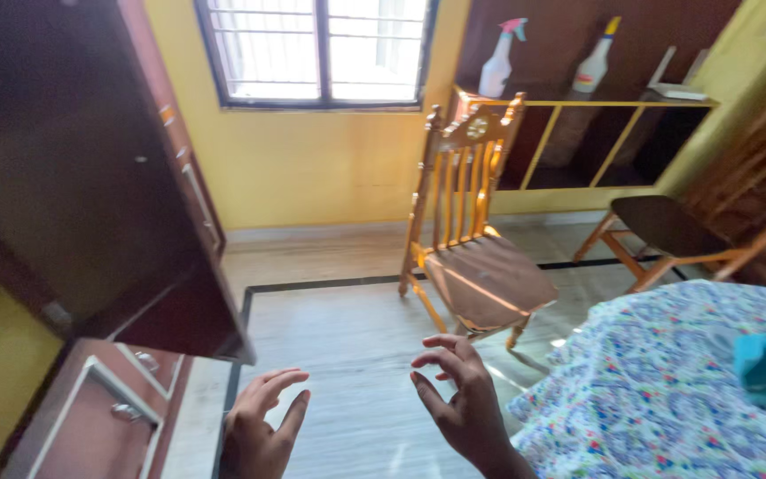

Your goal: The person wipes several small plastic containers with a cloth on a table, then places them one by one into a wooden cabinet. The person closes the cabinet doors at the end.

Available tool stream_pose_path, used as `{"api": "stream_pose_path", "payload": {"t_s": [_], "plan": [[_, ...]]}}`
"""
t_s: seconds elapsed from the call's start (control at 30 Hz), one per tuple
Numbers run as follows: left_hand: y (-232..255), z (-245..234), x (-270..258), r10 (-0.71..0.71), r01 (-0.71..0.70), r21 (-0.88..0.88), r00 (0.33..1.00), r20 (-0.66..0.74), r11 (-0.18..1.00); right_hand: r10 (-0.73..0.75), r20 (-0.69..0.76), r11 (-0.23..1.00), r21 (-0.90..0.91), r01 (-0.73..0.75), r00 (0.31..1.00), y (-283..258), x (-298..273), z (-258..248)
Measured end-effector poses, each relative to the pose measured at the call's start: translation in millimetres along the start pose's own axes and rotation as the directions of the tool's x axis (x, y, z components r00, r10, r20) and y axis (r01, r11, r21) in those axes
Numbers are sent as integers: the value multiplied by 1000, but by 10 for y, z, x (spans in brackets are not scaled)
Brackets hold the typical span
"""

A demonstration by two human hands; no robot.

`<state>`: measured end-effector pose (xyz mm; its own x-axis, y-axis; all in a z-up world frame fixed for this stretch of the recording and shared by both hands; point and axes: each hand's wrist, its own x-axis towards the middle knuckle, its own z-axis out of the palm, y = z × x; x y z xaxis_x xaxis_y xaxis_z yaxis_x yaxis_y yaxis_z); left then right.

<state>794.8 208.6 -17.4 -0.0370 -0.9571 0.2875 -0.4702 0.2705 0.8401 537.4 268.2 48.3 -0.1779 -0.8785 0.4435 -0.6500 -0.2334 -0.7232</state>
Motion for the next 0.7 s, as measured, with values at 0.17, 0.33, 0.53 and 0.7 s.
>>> {"api": "stream_pose_path", "payload": {"t_s": [0.17, 0.33, 0.53, 0.7], "plan": [[515, 569, -362, 116, -112, -33, 980, 164, 993, 102, -118, 992, -61, -110, 988, 266, -564, -817], [1011, 1184, -640, 178, -149, -127, 948, 266, 981, 153, -227, 980, -89, -177, 962, 552, -1079, -1531], [1574, 1804, -812, 324, -215, -288, 852, 411, 933, 261, -387, 934, -131, -333, 884, 776, -1536, -2164], [1896, 2259, -780, 389, -222, -357, 764, 515, 908, 407, -459, 871, -65, -487, 790, 970, -1762, -2452]]}}
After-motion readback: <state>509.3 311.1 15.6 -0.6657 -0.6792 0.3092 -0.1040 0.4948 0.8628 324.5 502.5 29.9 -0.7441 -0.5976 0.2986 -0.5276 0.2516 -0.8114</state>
